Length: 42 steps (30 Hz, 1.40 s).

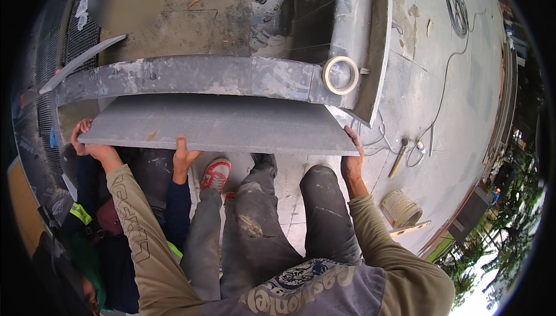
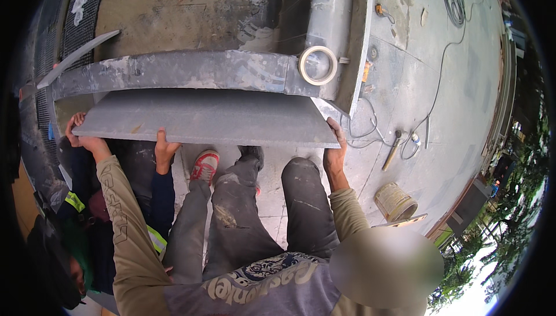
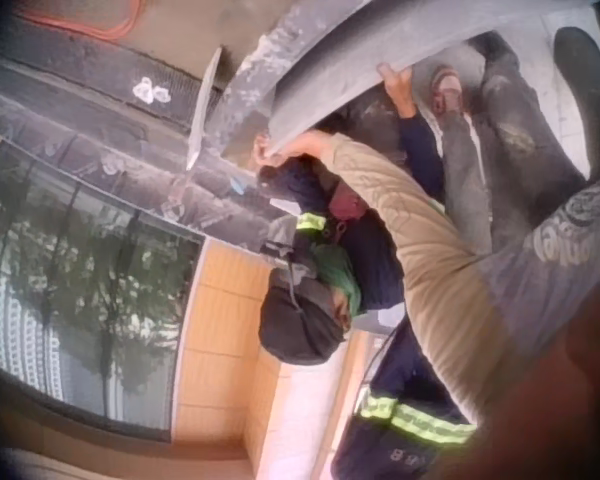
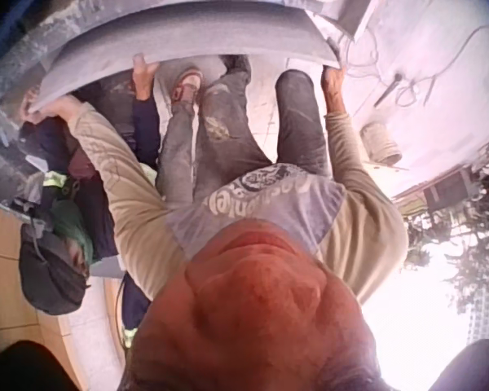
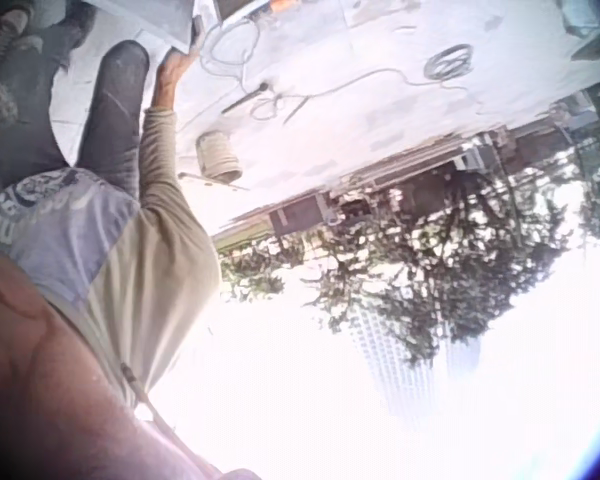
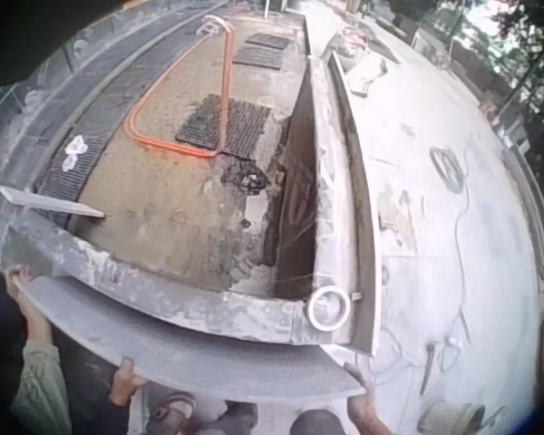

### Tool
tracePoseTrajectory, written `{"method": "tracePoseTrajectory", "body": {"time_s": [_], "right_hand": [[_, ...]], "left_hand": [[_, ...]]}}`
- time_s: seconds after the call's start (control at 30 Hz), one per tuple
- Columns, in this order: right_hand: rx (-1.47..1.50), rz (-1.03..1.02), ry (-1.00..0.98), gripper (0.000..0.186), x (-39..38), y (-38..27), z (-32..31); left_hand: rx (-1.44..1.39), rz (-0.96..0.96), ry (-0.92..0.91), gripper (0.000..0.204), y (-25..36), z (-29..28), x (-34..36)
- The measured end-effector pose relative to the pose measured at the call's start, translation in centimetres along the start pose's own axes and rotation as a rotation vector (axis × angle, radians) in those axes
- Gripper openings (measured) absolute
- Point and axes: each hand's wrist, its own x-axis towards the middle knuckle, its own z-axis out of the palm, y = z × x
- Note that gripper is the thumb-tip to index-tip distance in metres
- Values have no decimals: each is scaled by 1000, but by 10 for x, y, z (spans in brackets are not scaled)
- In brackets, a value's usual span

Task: The person measures and cuts a large stone tile using a metal square and an angle grinder. A coworker assists by holding the tile steady during the cutting process. The person then lifts the cut tile and places it on the floor.

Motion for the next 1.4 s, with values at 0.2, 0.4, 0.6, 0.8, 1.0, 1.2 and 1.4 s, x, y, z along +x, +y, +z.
{"method": "tracePoseTrajectory", "body": {"time_s": [0.2,0.4,0.6,0.8,1.0,1.2,1.4], "right_hand": [[499,98,156,45,38,54,15],[655,195,309,46,88,56,32],[935,36,151,34,95,73,26],[913,74,379,42,109,49,21],[868,123,395,40,55,31,-44],[821,132,632,43,-58,-65,-144],[845,-30,832,44,-233,-181,-283]], "left_hand": [[320,-44,460,58,-12,-19,-12],[326,-65,475,52,-17,-5,-6],[329,-107,482,39,-1,-12,-6],[275,-133,487,27,-4,-10,-9],[188,-253,458,18,7,-3,-15],[136,-468,423,14,10,74,-90],[219,-529,361,22,-9,220,-157]]}}
